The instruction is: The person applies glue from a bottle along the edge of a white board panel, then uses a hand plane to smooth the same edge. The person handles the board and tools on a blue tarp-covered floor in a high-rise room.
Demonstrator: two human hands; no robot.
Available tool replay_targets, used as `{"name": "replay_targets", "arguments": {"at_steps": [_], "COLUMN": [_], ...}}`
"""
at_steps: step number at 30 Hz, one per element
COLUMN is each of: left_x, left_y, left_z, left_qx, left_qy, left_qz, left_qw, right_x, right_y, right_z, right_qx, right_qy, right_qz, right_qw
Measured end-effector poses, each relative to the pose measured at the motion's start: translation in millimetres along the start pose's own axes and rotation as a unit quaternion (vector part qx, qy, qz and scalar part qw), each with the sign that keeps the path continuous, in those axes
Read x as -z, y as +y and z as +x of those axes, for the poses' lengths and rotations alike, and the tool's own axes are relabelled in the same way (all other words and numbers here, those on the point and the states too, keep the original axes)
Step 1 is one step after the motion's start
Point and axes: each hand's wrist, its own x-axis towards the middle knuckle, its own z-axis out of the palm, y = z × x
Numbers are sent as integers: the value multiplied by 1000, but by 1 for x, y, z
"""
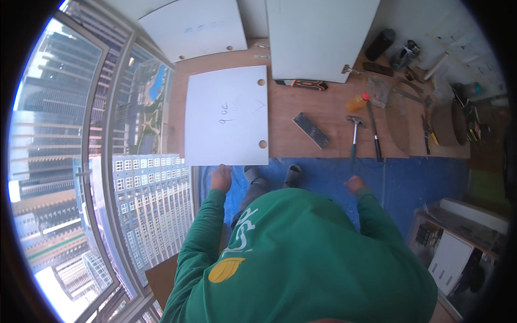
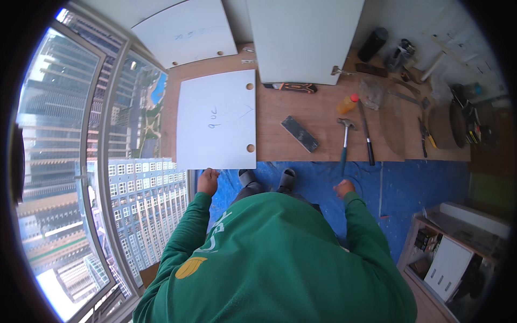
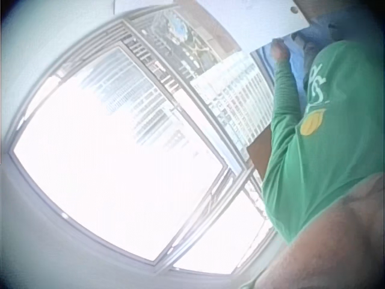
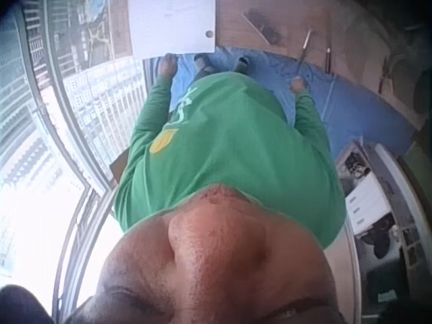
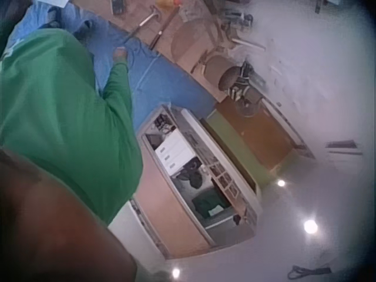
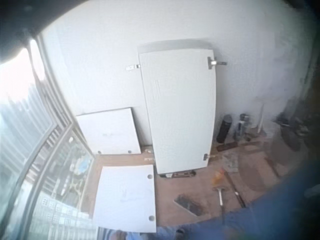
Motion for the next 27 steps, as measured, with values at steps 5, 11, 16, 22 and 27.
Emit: {"name": "replay_targets", "arguments": {"at_steps": [5,11,16,22,27], "left_x": [-26,-69,-89,-104,-100], "left_y": [43,86,110,128,116], "left_z": [117,238,274,278,278], "left_qx": [-129,-66,28,59,60], "left_qy": [86,150,143,118,129], "left_qz": [30,58,120,216,254], "left_qw": [988,985,982,967,957], "right_x": [6,97,191,285,293], "right_y": [-96,-190,-259,-312,-366], "right_z": [-47,-90,-58,121,251], "right_qx": [-3,30,76,135,142], "right_qy": [-40,65,130,185,345], "right_qz": [53,168,301,145,-217], "right_qw": [998,983,942,963,902]}}
